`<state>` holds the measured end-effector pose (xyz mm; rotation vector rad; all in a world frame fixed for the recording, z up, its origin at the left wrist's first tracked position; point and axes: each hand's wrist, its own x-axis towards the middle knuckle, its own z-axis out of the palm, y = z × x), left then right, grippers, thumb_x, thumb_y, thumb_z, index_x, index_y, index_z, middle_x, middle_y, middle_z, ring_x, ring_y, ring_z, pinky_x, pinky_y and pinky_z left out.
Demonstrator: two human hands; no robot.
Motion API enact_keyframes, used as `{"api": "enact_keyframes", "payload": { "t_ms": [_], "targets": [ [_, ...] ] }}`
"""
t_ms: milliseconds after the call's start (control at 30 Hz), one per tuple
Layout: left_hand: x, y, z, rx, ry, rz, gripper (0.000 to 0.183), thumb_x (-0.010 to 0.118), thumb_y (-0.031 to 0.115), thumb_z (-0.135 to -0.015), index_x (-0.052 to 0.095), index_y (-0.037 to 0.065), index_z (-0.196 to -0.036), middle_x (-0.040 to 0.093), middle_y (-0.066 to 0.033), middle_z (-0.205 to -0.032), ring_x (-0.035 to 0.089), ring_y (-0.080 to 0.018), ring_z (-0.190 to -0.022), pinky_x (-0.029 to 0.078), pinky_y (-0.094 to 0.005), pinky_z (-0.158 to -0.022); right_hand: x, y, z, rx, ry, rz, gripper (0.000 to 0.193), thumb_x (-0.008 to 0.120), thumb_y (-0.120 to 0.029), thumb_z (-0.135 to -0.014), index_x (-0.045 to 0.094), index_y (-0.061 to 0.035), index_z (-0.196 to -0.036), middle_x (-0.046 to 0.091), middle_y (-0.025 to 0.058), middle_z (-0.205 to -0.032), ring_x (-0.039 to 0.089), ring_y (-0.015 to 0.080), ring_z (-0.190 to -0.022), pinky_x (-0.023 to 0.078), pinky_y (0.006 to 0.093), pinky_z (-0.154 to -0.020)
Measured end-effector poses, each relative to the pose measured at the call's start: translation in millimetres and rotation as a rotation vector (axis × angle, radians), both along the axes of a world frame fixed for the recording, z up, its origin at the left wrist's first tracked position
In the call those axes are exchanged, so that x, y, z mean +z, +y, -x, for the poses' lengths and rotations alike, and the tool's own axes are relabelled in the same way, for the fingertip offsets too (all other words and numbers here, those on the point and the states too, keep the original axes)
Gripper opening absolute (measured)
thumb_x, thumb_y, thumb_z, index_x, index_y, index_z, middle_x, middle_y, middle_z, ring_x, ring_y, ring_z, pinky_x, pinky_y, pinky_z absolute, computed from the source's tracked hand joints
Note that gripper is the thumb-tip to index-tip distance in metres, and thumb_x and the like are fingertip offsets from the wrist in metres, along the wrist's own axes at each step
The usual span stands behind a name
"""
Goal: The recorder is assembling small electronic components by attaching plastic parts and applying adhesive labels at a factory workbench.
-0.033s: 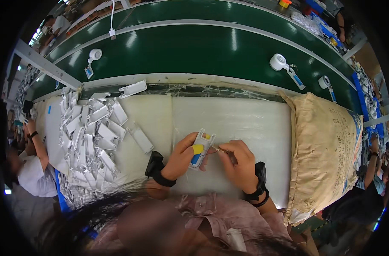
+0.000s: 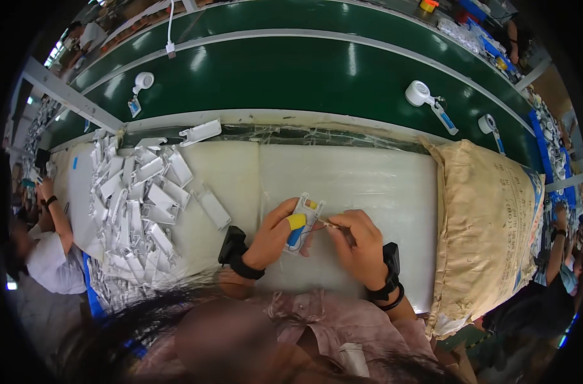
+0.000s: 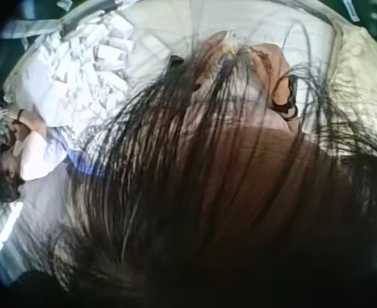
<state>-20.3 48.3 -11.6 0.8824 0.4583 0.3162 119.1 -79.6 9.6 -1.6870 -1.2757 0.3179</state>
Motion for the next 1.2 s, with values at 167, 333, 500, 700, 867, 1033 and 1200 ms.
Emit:
{"api": "enact_keyframes", "payload": {
  "t_ms": [167, 333, 500, 700, 867, 1033, 1200],
  "targets": [
    [-11.5, -1.2, 2.4, -0.069, 0.001, -0.068, 0.029, 0.044, 0.008, -0.092, 0.047, 0.003, -0.121, 0.061, -0.0091, -0.095, 0.059, -0.0130, -0.068, 0.053, -0.0291, -0.052, -5.6, -5.6, 4.9, -0.037, -0.151, -0.020, 0.022, 0.070, 0.001, -0.080, 0.066, -0.0036, -0.101, 0.061, 0.0118, -0.094, 0.062, 0.0193, -0.075, 0.050, 0.0268, -0.059],
    [-7.3, -6.0, 2.8, -0.059, -0.030, -0.178, 0.028, 0.043, 0.005, -0.091, 0.047, 0.003, -0.119, 0.059, -0.0064, -0.092, 0.057, -0.0108, -0.067, 0.051, -0.0262, -0.053, -6.1, -3.3, 3.0, -0.027, -0.247, -0.032, 0.023, 0.068, 0.002, -0.082, 0.065, -0.0042, -0.104, 0.066, 0.0147, -0.098, 0.066, 0.0238, -0.083, 0.053, 0.0323, -0.074],
    [-9.9, -5.9, 3.5, -0.060, -0.031, -0.252, 0.031, 0.043, 0.002, -0.090, 0.046, 0.002, -0.120, 0.057, -0.0047, -0.091, 0.055, -0.0091, -0.072, 0.050, -0.0243, -0.056, -9.1, 2.2, 7.2, 0.010, -0.274, -0.166, 0.019, 0.073, 0.000, -0.075, 0.066, -0.0064, -0.092, 0.068, 0.0059, -0.084, 0.065, 0.0208, -0.078, 0.046, 0.0435, -0.094],
    [-4.5, -9.5, 4.4, -0.003, -0.060, -0.292, 0.030, 0.045, 0.003, -0.086, 0.046, 0.001, -0.116, 0.061, -0.0057, -0.088, 0.055, -0.0086, -0.064, 0.049, -0.0240, -0.051, -5.0, 2.0, 5.1, 0.006, -0.386, -0.174, 0.019, 0.074, 0.000, -0.073, 0.066, -0.0082, -0.088, 0.067, 0.0040, -0.083, 0.065, 0.0182, -0.077, 0.044, 0.0437, -0.095],
    [3.1, -7.6, 7.5, -0.101, 0.004, -0.400, 0.032, 0.045, 0.004, -0.086, 0.047, 0.003, -0.118, 0.058, -0.0034, -0.089, 0.055, -0.0077, -0.073, 0.050, -0.0226, -0.056, -5.8, -1.3, 2.7, 0.024, -0.407, -0.189, 0.021, 0.072, 0.004, -0.075, 0.065, -0.0068, -0.091, 0.067, 0.0053, -0.085, 0.066, 0.0184, -0.081, 0.042, 0.0466, -0.097],
    [-4.0, -11.1, 7.5, -0.027, 0.033, -0.603, 0.034, 0.046, 0.003, -0.083, 0.048, 0.002, -0.116, 0.059, -0.0048, -0.085, 0.056, -0.0089, -0.067, 0.050, -0.0244, -0.055, -6.8, 0.2, 2.7, 0.047, -0.403, -0.216, 0.022, 0.073, 0.003, -0.074, 0.066, -0.0076, -0.092, 0.066, 0.0034, -0.082, 0.065, 0.0174, -0.080, 0.041, 0.0464, -0.097],
    [0.2, -12.8, 7.6, -0.002, 0.041, -0.683, 0.034, 0.048, 0.003, -0.081, 0.048, 0.001, -0.115, 0.058, -0.0072, -0.082, 0.055, -0.0109, -0.060, 0.048, -0.0256, -0.054, -9.6, 0.1, 2.5, 0.026, -0.419, -0.218, 0.023, 0.075, 0.001, -0.069, 0.068, -0.0090, -0.088, 0.064, 0.0017, -0.080, 0.061, 0.0163, -0.074, 0.042, 0.0441, -0.095]
  ]
}}
